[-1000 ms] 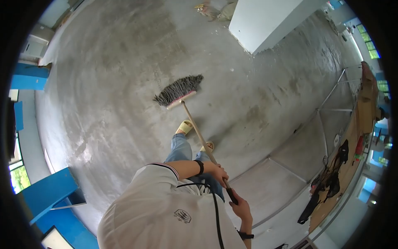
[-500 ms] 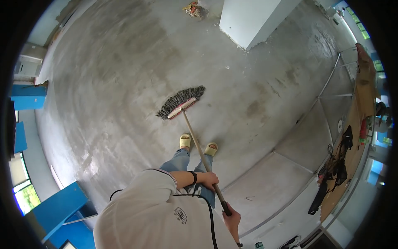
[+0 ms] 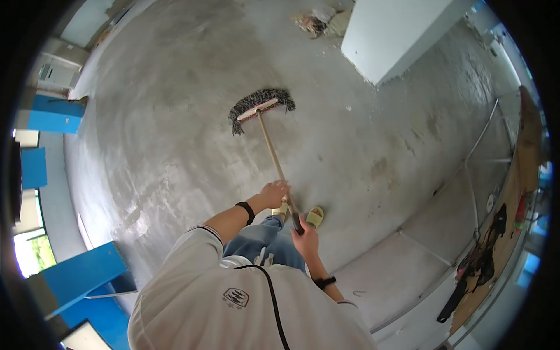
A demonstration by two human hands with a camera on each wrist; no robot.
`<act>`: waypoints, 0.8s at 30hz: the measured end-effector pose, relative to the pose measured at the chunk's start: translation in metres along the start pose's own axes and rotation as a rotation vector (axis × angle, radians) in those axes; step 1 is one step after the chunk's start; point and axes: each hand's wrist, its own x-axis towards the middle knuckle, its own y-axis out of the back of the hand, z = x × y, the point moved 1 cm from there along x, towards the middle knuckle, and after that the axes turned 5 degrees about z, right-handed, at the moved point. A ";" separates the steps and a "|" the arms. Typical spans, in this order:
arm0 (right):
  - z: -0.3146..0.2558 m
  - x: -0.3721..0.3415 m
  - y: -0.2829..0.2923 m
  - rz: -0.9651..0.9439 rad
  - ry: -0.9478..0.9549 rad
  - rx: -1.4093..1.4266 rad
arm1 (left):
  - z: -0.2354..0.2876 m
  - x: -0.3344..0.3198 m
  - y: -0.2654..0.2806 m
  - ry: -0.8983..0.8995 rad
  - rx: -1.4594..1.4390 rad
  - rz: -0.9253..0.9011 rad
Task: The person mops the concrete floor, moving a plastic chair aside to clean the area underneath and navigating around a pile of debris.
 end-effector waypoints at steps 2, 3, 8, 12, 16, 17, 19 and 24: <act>-0.026 0.041 -0.012 0.009 0.097 -0.039 | -0.004 -0.007 0.033 0.115 0.092 0.139; -0.032 0.057 -0.019 -0.032 0.058 -0.018 | -0.002 -0.012 0.045 0.105 0.099 0.156; -0.041 0.062 -0.025 -0.180 0.086 0.015 | 0.008 -0.032 0.035 0.164 0.026 0.330; -0.022 0.017 -0.017 -0.248 0.133 -0.178 | 0.034 -0.045 -0.002 0.133 -0.002 0.255; 0.012 -0.022 0.016 -0.288 0.017 -0.098 | 0.078 -0.051 -0.020 0.051 0.086 0.295; 0.019 -0.033 0.027 -0.292 0.019 -0.098 | 0.091 -0.052 -0.021 0.055 0.086 0.295; 0.027 -0.056 0.046 -0.341 0.067 -0.090 | 0.115 -0.052 -0.025 -0.030 0.041 0.066; 0.065 -0.137 0.097 -0.364 0.079 -0.068 | 0.200 -0.067 -0.072 -0.219 0.166 -0.068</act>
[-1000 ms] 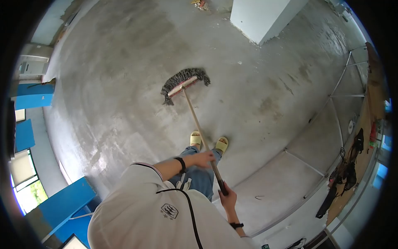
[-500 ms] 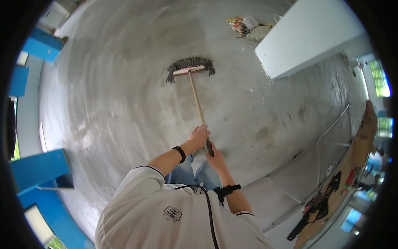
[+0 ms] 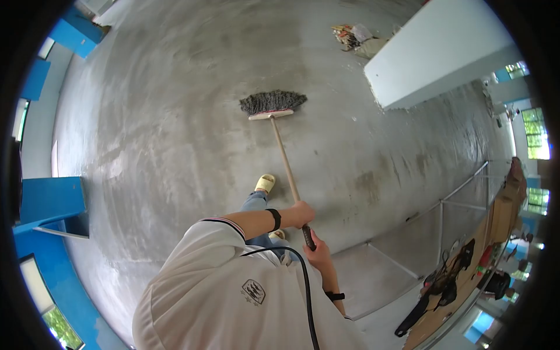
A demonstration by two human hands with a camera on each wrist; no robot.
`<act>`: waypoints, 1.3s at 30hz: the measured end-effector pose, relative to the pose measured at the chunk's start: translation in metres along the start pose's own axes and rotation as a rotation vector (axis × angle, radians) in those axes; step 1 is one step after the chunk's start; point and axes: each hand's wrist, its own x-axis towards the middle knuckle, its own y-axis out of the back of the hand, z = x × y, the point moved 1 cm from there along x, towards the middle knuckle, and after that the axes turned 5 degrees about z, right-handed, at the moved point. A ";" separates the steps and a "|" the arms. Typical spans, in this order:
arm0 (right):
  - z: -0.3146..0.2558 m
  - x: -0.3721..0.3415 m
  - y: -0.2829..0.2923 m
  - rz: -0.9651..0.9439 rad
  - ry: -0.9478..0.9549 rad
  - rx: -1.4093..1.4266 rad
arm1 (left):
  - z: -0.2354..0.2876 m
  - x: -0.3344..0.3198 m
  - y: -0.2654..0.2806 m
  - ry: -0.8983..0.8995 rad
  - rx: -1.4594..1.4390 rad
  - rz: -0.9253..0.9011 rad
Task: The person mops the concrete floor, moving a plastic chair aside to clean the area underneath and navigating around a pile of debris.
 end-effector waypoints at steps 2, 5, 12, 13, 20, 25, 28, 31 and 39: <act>0.037 -0.041 -0.003 -0.050 -0.032 -0.071 | 0.048 0.007 -0.019 -0.027 0.037 -0.120; 0.092 -0.119 -0.016 -0.060 -0.063 -0.118 | 0.132 -0.003 -0.056 -0.147 0.164 -0.282; 0.092 -0.319 -0.017 -0.061 -0.372 -0.207 | 0.282 -0.041 -0.128 -0.798 -0.096 -0.500; 0.075 -0.341 -0.010 -0.013 -0.439 -0.277 | 0.300 -0.049 -0.134 -0.807 -0.091 -0.521; 0.108 -0.423 -0.058 0.204 -0.515 -0.284 | 0.359 -0.082 -0.205 -0.709 -0.416 -0.633; 0.119 -0.408 -0.094 0.381 -0.448 -0.186 | 0.337 -0.102 -0.203 -0.591 -0.377 -0.600; 0.124 -0.409 -0.103 0.338 -0.465 -0.127 | 0.332 -0.111 -0.213 -0.536 -0.413 -0.535; 0.141 -0.413 -0.129 0.283 -0.477 -0.073 | 0.333 -0.125 -0.230 -0.534 -0.389 -0.504; 0.137 -0.323 -0.189 0.331 -0.239 0.067 | 0.237 -0.142 -0.235 -0.338 -0.196 -0.331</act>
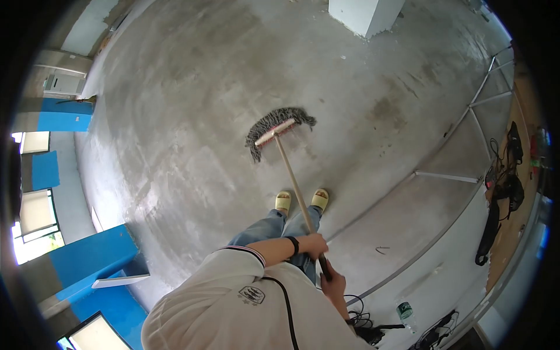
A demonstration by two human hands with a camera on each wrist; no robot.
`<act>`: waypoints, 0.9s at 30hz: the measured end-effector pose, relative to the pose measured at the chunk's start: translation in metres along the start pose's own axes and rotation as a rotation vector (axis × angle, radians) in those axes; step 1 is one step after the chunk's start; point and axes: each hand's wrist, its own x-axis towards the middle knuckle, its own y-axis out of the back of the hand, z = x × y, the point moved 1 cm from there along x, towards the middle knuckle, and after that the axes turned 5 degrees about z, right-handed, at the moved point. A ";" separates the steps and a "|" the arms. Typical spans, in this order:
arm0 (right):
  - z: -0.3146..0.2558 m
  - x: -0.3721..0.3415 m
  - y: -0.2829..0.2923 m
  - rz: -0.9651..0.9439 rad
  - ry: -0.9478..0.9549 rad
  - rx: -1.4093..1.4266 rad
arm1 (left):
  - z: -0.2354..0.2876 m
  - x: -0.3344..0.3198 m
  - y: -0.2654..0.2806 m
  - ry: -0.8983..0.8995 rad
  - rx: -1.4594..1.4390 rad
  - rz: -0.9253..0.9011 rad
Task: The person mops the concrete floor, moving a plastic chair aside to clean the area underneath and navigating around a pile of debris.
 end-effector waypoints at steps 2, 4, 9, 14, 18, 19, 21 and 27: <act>-0.017 0.039 -0.031 -0.008 0.055 -0.020 | -0.036 -0.032 0.032 0.106 0.052 0.074; -0.042 0.087 -0.060 -0.004 0.115 -0.043 | -0.085 -0.055 0.035 0.192 0.072 0.270; -0.159 0.156 -0.109 -0.095 0.231 -0.037 | -0.170 -0.127 0.054 0.436 0.028 0.789; -0.192 0.140 -0.151 -0.026 0.228 -0.103 | -0.165 -0.197 0.063 0.362 0.050 0.843; -0.166 0.085 -0.155 -0.004 0.133 -0.132 | -0.134 -0.195 0.034 0.310 0.164 0.656; -0.158 0.071 -0.151 -0.016 0.127 -0.142 | -0.128 -0.189 0.020 0.237 0.179 0.701; -0.134 0.046 -0.145 -0.004 0.123 -0.141 | -0.112 -0.176 0.004 0.159 0.167 0.612; -0.103 -0.045 -0.124 -0.035 0.049 -0.156 | -0.061 -0.162 -0.033 -0.064 0.072 0.179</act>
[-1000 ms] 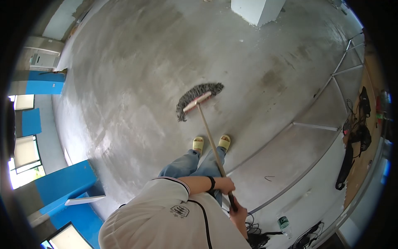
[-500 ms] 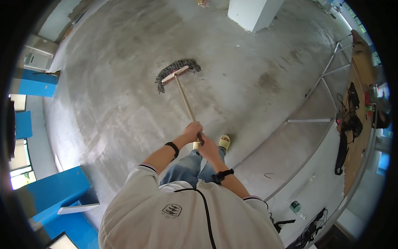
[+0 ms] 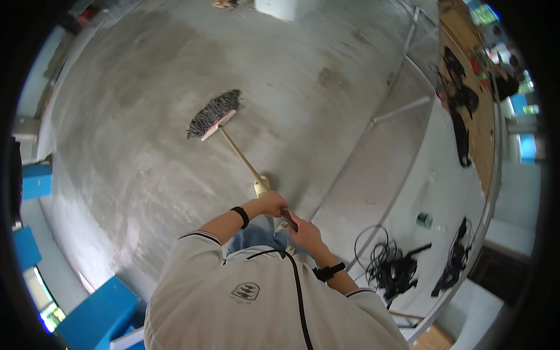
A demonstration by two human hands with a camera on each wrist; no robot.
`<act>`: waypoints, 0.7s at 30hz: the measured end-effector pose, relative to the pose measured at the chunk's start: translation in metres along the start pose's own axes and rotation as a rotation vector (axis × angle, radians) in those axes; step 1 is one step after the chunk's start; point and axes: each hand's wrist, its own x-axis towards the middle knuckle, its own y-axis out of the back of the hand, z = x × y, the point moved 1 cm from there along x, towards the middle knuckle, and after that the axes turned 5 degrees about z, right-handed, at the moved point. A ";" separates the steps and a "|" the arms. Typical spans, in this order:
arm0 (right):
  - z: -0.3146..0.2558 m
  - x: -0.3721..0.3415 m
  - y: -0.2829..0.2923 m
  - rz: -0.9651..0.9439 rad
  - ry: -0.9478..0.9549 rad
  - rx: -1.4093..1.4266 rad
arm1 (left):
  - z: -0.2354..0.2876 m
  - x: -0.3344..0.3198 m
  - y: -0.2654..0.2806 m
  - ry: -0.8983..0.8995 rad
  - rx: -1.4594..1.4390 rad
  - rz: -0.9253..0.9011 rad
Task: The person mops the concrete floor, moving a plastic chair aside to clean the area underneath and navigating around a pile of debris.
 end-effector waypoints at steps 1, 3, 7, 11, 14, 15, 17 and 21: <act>-0.005 -0.018 0.006 -0.043 -0.068 -0.103 | 0.012 -0.003 -0.004 -0.003 -0.054 0.023; -0.006 -0.046 0.009 -0.023 -0.117 -0.076 | 0.029 -0.005 -0.016 -0.033 -0.100 0.008; 0.029 -0.100 -0.038 0.001 -0.132 -0.002 | 0.063 -0.022 -0.062 -0.100 -0.045 -0.053; 0.028 -0.151 -0.075 -0.002 -0.166 0.042 | 0.085 -0.055 -0.103 -0.114 -0.008 -0.159; 0.038 -0.187 -0.098 0.066 -0.182 0.120 | 0.104 -0.072 -0.135 -0.140 -0.038 -0.079; 0.041 -0.195 -0.098 0.091 -0.170 0.126 | 0.109 -0.074 -0.141 -0.141 -0.059 0.028; 0.046 -0.213 -0.091 0.098 -0.213 0.134 | 0.125 -0.070 -0.150 -0.151 -0.047 -0.021; 0.058 -0.251 -0.078 0.105 -0.274 0.143 | 0.157 -0.062 -0.165 -0.147 -0.117 -0.136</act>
